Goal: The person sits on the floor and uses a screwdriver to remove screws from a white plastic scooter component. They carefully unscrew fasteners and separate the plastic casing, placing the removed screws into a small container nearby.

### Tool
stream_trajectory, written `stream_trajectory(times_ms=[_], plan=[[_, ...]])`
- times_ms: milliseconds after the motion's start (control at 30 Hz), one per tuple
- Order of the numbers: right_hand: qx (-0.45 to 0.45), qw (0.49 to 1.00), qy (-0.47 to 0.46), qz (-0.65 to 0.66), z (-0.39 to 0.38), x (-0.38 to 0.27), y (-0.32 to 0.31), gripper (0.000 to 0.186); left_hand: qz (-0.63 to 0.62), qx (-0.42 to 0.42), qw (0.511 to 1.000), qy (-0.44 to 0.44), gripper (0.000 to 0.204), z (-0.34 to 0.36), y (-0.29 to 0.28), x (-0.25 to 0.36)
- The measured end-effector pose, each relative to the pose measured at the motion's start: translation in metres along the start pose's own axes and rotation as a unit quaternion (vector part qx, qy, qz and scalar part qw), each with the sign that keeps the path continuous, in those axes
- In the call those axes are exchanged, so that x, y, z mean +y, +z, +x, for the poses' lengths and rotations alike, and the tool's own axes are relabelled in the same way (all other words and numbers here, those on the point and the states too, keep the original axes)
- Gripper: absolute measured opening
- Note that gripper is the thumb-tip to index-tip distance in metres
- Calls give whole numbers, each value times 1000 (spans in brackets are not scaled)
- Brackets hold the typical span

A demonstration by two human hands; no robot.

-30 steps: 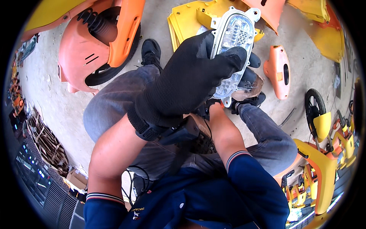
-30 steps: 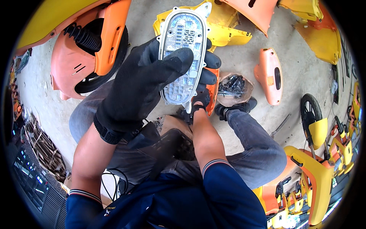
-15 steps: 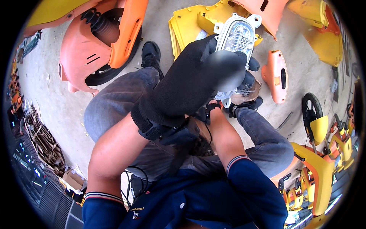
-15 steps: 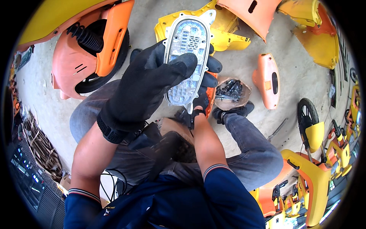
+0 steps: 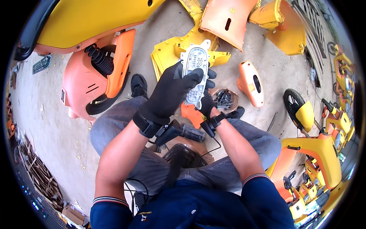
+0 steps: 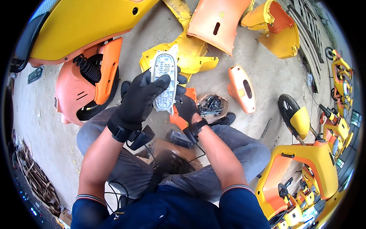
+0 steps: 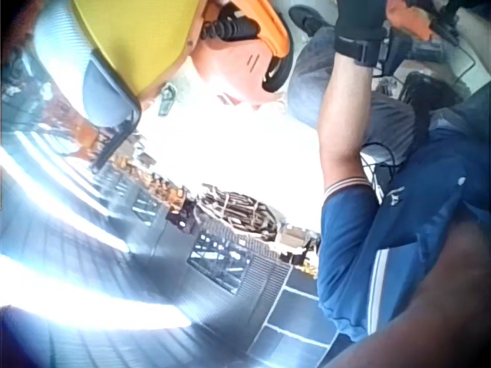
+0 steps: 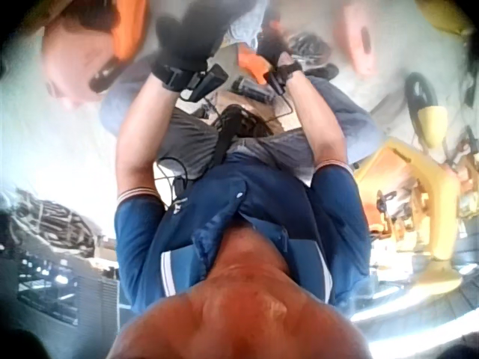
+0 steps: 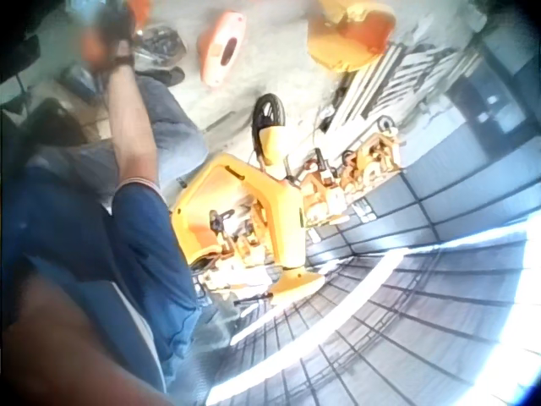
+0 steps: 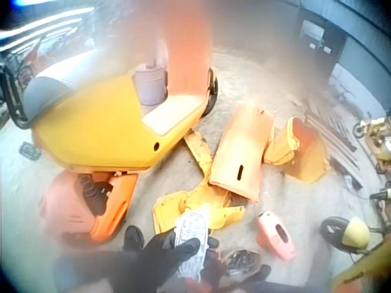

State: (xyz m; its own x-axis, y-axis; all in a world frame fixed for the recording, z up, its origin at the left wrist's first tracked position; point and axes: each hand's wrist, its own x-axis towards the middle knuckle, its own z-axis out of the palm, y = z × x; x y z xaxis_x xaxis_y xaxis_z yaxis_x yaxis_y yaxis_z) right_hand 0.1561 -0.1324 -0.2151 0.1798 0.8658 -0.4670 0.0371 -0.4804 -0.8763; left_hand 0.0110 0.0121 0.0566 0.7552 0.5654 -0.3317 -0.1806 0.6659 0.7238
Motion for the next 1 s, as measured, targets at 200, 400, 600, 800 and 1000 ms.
stream_trajectory(times_ms=[200, 400, 600, 800, 1000], plan=[[67, 998, -4, -15, -57, -213, -66, 14, 0, -21, 1000, 13, 38, -1, 2, -5], [104, 982, -50, 147, -101, -264, -76, 17, 31, -45, 998, -29, 40, 1, 11, -15], [57, 988, -84, 120, -104, -264, -74, 18, 103, -40, 992, -57, 43, -1, 13, -22], [79, 989, -78, 97, -102, -262, -79, 15, 155, -60, 985, -47, 45, 1, 12, -25], [89, 988, -97, 82, -100, -259, -78, 15, 159, -65, 985, -32, 43, 2, 10, -28]])
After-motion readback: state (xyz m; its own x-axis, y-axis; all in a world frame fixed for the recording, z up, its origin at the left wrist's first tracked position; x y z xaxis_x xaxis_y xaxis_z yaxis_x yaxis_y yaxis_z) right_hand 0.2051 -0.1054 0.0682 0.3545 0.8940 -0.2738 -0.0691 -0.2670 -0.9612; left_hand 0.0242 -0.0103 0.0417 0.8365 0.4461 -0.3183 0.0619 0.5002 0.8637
